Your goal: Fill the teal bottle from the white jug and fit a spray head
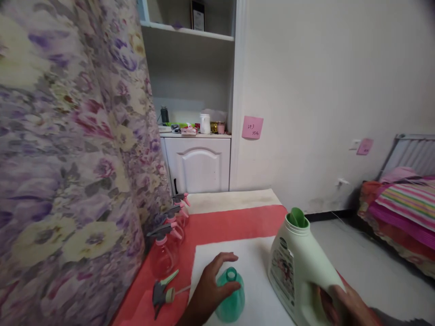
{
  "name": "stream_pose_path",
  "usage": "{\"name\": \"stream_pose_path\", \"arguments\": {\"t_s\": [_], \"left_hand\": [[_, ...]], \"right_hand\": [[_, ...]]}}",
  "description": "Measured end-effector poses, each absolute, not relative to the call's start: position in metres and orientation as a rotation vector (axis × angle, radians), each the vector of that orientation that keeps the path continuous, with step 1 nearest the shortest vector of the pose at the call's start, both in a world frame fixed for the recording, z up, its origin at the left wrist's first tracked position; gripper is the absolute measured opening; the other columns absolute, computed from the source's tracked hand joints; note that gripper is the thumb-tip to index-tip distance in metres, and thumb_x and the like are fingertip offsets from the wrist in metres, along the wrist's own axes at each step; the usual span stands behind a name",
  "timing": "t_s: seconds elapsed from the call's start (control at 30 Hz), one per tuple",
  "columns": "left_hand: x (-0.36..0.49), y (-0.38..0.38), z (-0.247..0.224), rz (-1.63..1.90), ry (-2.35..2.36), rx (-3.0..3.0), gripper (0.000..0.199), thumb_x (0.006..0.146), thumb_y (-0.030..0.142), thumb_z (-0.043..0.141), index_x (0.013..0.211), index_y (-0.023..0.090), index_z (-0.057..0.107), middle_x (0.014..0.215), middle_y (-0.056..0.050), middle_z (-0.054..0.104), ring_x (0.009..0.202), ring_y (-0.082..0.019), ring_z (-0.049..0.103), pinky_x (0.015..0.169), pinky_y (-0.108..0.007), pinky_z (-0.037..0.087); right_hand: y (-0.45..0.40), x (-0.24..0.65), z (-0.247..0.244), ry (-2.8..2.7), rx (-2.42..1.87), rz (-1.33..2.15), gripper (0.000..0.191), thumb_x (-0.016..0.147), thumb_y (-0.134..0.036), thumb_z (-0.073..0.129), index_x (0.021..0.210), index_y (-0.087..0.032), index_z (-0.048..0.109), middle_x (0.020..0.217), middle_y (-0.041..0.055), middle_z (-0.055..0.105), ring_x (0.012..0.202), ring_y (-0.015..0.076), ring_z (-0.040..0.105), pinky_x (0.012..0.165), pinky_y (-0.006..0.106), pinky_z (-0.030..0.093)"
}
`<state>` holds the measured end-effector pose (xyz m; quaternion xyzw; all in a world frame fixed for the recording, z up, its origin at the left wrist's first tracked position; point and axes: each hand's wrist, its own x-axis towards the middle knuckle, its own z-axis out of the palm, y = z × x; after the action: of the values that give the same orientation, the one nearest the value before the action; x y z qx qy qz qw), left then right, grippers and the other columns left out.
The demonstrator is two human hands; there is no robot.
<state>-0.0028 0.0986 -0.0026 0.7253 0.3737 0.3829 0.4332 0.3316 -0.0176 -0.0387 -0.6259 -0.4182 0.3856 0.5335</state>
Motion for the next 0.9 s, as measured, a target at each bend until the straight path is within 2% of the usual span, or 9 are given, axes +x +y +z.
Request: {"name": "stream_pose_path", "arguments": {"t_s": [0.17,0.43,0.53,0.73,0.9], "left_hand": [[-0.005,0.103,-0.008,0.980,0.871,1.719,0.032,0.072,0.032,0.070,0.103,0.024,0.069,0.120,-0.009,0.068,0.124,-0.032,0.053,0.108,-0.045,0.036],[-0.011,0.103,-0.016,1.016,0.795,1.650,0.032,0.074,0.031,0.072,0.105,0.025,0.069,0.118,-0.006,0.069,0.121,-0.029,0.055,0.106,-0.039,0.037],[-0.008,0.097,-0.016,1.037,0.772,1.613,0.033,0.070,0.027,0.073,0.103,0.023,0.070,0.113,-0.007,0.070,0.116,-0.029,0.058,0.103,-0.037,0.039],[-0.002,0.093,-0.024,1.108,0.713,1.563,0.032,0.069,0.021,0.072,0.101,0.021,0.069,0.106,-0.006,0.071,0.106,-0.026,0.062,0.095,-0.034,0.043],[0.003,0.095,-0.031,1.153,0.671,1.532,0.032,0.070,0.018,0.070,0.101,0.020,0.068,0.105,-0.006,0.072,0.103,-0.025,0.063,0.092,-0.032,0.045]], "right_hand": [[-0.006,0.327,-0.007,-1.159,-1.489,0.915,0.064,0.078,-0.074,0.044,0.041,-0.022,0.042,0.039,-0.0024,0.039,0.044,0.0127,0.041,0.050,0.028,0.033],[0.000,0.325,0.048,-1.304,-1.649,0.979,0.056,0.074,-0.076,0.050,0.061,-0.021,0.047,0.032,-0.0076,0.041,0.033,0.0075,0.030,0.042,0.023,0.026],[-0.004,0.327,0.063,-1.487,-1.701,1.007,0.055,0.072,-0.074,0.054,0.068,-0.020,0.052,0.033,-0.0075,0.044,0.030,0.0070,0.033,0.039,0.022,0.022],[-0.007,0.324,0.087,-1.743,-1.734,1.107,0.060,0.069,-0.075,0.057,0.079,-0.016,0.063,0.053,-0.0013,0.059,0.035,0.0092,0.045,0.033,0.020,0.032],[-0.005,0.313,0.098,-1.806,-1.818,1.108,0.054,0.064,-0.068,0.067,0.077,-0.017,0.062,0.055,-0.0025,0.057,0.037,0.0088,0.046,0.030,0.018,0.029]]}}
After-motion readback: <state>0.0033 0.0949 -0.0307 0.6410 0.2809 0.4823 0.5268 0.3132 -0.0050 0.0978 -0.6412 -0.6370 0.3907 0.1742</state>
